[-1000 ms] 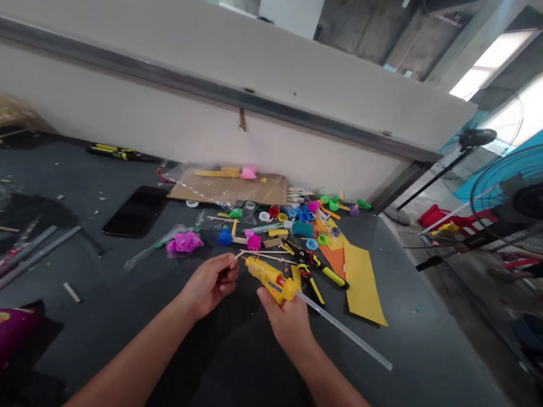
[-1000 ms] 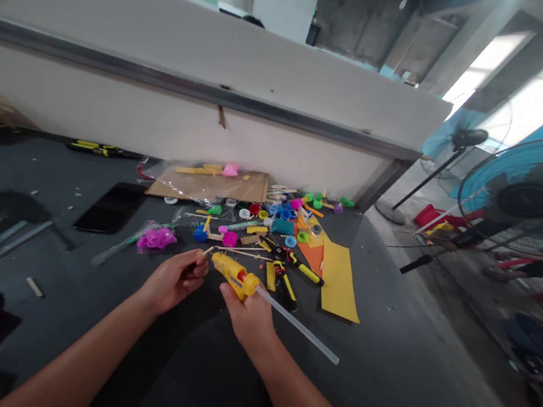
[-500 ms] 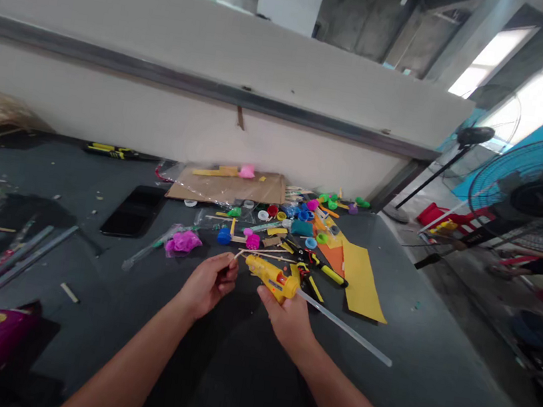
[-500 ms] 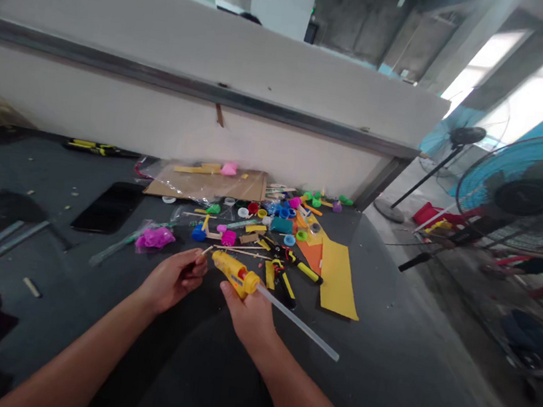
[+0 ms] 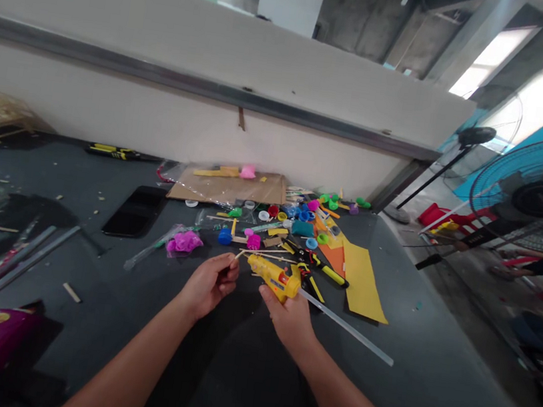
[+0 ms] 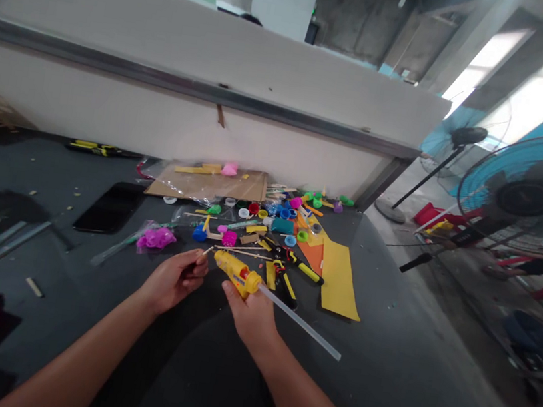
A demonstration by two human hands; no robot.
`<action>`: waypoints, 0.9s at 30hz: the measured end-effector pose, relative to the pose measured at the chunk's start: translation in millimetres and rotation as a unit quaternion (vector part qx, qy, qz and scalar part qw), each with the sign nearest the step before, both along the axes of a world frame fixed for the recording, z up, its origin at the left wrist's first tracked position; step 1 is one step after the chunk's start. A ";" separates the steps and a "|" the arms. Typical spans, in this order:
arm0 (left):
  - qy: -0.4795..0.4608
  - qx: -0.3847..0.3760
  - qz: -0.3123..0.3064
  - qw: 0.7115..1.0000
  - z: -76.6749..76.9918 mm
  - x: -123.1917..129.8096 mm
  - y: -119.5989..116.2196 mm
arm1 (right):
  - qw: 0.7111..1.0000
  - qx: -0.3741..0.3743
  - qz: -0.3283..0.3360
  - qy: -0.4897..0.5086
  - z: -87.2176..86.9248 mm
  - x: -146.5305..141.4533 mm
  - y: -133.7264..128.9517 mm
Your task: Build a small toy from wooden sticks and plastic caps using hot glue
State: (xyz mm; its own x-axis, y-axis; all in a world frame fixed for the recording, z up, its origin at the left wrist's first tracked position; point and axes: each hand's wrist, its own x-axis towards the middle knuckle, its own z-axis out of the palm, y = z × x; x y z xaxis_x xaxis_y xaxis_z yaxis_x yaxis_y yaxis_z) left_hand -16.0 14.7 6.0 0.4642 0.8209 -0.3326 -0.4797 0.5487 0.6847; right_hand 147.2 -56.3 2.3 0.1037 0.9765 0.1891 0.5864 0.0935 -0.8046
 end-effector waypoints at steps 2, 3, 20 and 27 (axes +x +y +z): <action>-0.005 -0.002 0.000 1.000 -0.5 -0.3 0.5 | 1.000 -0.001 0.001 0.005 -0.6 -0.5 0.2; -0.006 -0.004 0.001 1.000 -0.6 -0.4 0.8 | 1.000 0.000 0.002 0.007 -0.6 -0.7 0.3; -0.041 -0.030 -0.006 0.999 0.2 -2.1 1.2 | 1.000 0.014 0.004 -0.001 -3.1 -1.4 0.2; -0.056 -0.056 -0.010 0.997 2.4 -2.9 1.7 | 0.999 0.031 0.007 -0.005 -2.4 -1.5 0.5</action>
State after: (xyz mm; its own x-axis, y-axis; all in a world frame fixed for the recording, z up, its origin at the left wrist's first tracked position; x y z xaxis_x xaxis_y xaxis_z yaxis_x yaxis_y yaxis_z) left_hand -18.9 16.3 8.3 0.5196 0.7720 -0.3660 -0.5383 0.6285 0.5615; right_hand 145.7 -55.8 -0.1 0.0883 0.9641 0.2506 0.5935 0.1511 -0.7905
